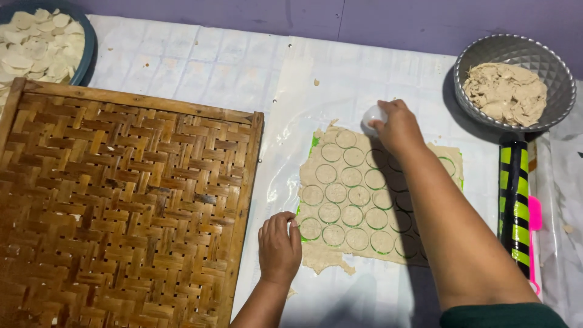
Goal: Using a cutter to stamp out dough circles and a scraper to move them to a woven tray.
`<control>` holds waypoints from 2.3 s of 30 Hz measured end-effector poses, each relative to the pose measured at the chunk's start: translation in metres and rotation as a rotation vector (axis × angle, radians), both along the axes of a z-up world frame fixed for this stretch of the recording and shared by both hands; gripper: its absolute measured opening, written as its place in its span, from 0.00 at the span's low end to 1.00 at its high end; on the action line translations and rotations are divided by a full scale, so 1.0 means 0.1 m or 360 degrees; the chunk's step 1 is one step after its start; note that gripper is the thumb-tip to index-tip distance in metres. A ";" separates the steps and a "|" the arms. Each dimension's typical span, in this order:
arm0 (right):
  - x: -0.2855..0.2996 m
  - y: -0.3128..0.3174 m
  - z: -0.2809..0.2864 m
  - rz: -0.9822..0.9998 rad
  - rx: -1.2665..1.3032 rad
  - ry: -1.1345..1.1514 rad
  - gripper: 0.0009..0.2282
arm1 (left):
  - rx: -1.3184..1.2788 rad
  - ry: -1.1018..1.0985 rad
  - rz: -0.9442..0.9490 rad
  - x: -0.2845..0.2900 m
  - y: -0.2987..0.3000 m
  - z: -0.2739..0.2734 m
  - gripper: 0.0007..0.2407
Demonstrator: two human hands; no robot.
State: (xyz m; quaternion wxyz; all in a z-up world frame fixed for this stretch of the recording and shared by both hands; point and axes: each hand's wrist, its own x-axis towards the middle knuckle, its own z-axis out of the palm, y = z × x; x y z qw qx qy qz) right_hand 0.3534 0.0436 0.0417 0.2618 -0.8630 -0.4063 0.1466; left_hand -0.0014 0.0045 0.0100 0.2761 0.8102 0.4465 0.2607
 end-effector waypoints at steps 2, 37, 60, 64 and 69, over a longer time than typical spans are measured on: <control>0.21 -0.13 -0.14 -0.0007 0.0018 -0.0146 0.23 | -0.0014 -0.0001 -0.0006 0.00 -0.02 0.01 0.06; -1.23 0.47 -0.29 0.0775 -0.0284 -0.0359 0.06 | -0.0026 -0.0080 -0.0011 -0.04 0.01 -0.05 0.07; -2.20 -0.74 0.23 0.0995 0.0188 0.0584 0.09 | -0.0317 -0.1008 0.0223 -0.13 0.02 -0.50 0.16; -2.35 -1.26 0.35 0.1046 0.0031 0.0716 0.09 | -0.0434 -0.0995 0.0392 -0.11 0.05 -0.42 0.10; -2.37 -1.76 0.34 0.1099 -0.0121 0.0741 0.10 | -0.0128 -0.0677 0.0118 -0.10 0.03 -0.08 0.11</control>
